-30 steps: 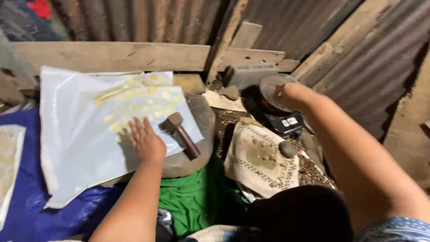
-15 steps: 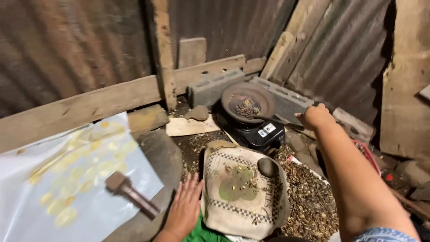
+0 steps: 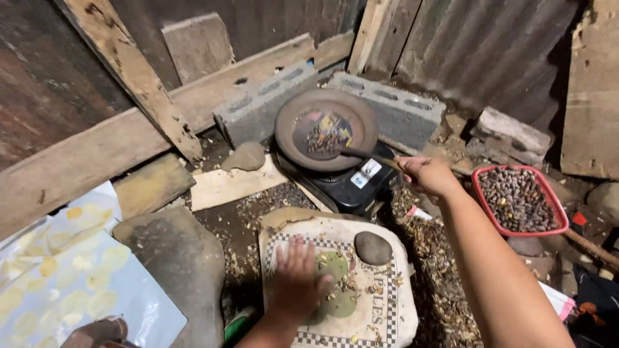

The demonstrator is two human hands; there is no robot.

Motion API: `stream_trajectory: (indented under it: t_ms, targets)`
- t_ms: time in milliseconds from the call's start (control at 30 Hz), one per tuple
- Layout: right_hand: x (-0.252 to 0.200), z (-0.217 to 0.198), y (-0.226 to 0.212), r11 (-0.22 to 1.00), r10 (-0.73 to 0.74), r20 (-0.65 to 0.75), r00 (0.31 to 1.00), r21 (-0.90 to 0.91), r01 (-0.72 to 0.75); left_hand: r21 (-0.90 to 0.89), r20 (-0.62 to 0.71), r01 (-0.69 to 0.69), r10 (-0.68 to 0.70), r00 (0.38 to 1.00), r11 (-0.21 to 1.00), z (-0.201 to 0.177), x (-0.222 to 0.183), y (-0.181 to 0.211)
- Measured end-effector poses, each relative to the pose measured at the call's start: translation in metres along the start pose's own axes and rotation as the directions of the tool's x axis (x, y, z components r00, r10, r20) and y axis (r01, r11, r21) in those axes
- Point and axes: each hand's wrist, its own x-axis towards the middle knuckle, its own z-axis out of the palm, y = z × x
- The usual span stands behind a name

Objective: Manually crushing nuts with a stone and roasting them on a stove.

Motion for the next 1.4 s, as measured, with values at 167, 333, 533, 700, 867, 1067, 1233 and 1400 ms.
stream_trajectory:
  t_ms: [167, 333, 533, 700, 867, 1067, 1233, 1400]
  targets:
    - [-0.007, 0.008, 0.013, 0.991, -0.079, -0.054, 0.995, 0.1, 0.084, -0.096, 0.166, -0.288, 0.301, 0.939, 0.953, 0.028, -0.029, 0.022]
    - [-0.009, 0.01, 0.016, 0.992, -0.101, -0.069, 0.992, 0.074, 0.106, -0.046, -0.091, -0.359, 0.354, 0.931, 0.932, 0.054, -0.03, 0.001]
    - [-0.017, 0.016, 0.01, 0.967, -0.078, 0.003, 0.997, 0.242, 0.075, -0.023, -0.397, -0.036, 0.024, 0.918, 0.999, 0.029, -0.027, -0.006]
    - [-0.037, 0.016, 0.001, 0.963, -0.086, 0.004, 0.996, 0.258, 0.082, -0.049, -0.299, 0.0, -0.015, 0.954, 0.999, 0.027, -0.028, -0.004]
    - [-0.057, 0.014, -0.019, 0.934, -0.156, -0.07, 0.985, 0.314, 0.17, -0.057, -0.333, -0.012, -0.008, 0.943, 0.998, 0.029, -0.029, -0.004]
    - [-0.069, 0.013, -0.036, 0.927, -0.154, -0.111, 0.982, 0.329, 0.182, -0.047, -0.387, -0.031, 0.01, 0.922, 0.998, 0.032, -0.029, -0.006]
    - [-0.059, 0.007, -0.023, 0.926, -0.171, -0.113, 0.979, 0.32, 0.198, -0.045, -0.4, -0.047, 0.025, 0.916, 0.998, 0.033, -0.027, -0.006]
    - [-0.047, 0.012, -0.018, 0.98, -0.074, -0.159, 0.985, 0.171, 0.101, -0.072, -0.36, -0.036, 0.008, 0.933, 0.997, 0.031, -0.026, -0.005]
